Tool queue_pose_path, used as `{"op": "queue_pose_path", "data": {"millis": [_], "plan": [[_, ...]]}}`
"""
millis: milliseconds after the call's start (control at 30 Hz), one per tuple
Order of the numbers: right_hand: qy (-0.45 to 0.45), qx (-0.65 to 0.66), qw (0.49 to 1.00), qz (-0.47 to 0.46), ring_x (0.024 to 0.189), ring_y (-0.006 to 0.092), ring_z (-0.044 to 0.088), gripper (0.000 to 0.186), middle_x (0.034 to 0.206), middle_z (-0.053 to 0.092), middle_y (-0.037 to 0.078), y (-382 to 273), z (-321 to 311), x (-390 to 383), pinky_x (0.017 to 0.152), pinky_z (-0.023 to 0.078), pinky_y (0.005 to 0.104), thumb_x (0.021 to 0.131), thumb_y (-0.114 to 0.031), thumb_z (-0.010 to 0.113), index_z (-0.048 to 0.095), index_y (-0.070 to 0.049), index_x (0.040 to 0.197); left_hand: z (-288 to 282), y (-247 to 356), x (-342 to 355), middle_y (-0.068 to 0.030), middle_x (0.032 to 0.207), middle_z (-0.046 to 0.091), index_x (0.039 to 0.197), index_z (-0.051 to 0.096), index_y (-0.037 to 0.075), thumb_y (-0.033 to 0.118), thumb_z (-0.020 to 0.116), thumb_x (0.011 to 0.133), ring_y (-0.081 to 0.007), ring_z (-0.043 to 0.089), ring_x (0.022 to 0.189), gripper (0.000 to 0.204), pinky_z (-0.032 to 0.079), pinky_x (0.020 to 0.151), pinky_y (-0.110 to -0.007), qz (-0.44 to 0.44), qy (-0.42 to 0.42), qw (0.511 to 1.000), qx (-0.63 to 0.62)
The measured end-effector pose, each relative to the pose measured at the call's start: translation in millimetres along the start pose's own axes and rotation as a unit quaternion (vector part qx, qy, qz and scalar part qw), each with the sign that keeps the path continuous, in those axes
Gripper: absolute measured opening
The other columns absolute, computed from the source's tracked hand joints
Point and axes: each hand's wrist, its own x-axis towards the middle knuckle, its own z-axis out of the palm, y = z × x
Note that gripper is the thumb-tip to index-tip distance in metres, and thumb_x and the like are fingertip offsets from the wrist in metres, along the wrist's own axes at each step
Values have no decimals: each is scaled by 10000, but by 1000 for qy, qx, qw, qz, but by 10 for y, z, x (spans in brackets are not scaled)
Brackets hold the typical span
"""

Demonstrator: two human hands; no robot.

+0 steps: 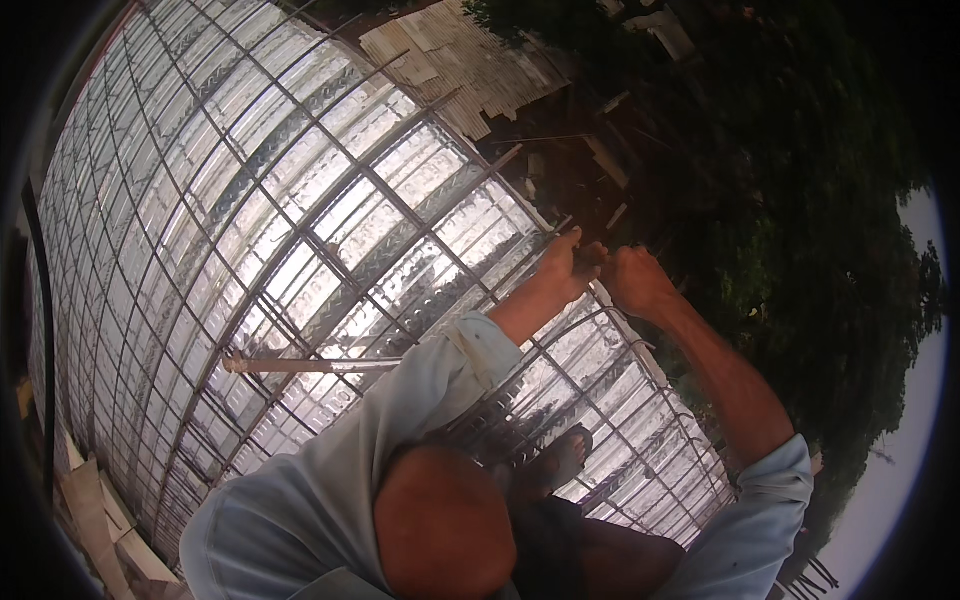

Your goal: The person stands on a metal scaffolding platform and uses a curved metal bar to adjust and tighten the rebar grid. They repeatedly insert the bar into the grid and apply leverage to secure the structure.

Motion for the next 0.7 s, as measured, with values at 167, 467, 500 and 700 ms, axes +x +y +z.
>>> {"op": "queue_pose_path", "data": {"millis": [167,467,500,700], "plan": [[-75,360,922,121,409,180,539,522,589,626,118,103,78,51,441,469,378,1065,-310,540,670,50,710,-179,137,149,-197,910,638,1062,544,-16,288,460,1093,-359,658,801,317,560,767,-527,47,5,997,-56],[-65,432,880,185,676,200,674,631,763,710,119,420,634,-291,636,528,369,1075,-524,422,735,15,975,-310,-203,-243,-184,944,629,1138,507,2,291,441,1114,-321,665,824,298,594,770,-490,110,56,989,78],[-57,456,865,204,692,212,688,677,773,714,121,398,671,-287,670,542,373,1062,-575,415,740,14,985,-321,-218,-284,-184,947,629,1157,497,12,299,445,1114,-320,668,828,295,597,768,-491,127,57,986,88],[-106,245,942,204,808,288,720,955,849,721,177,29,724,-371,780,570,416,977,-801,281,742,35,1005,-534,-175,-744,-199,1007,625,1182,452,17,331,439,1113,-337,675,839,322,620,751,-499,149,98,965,192]]}}
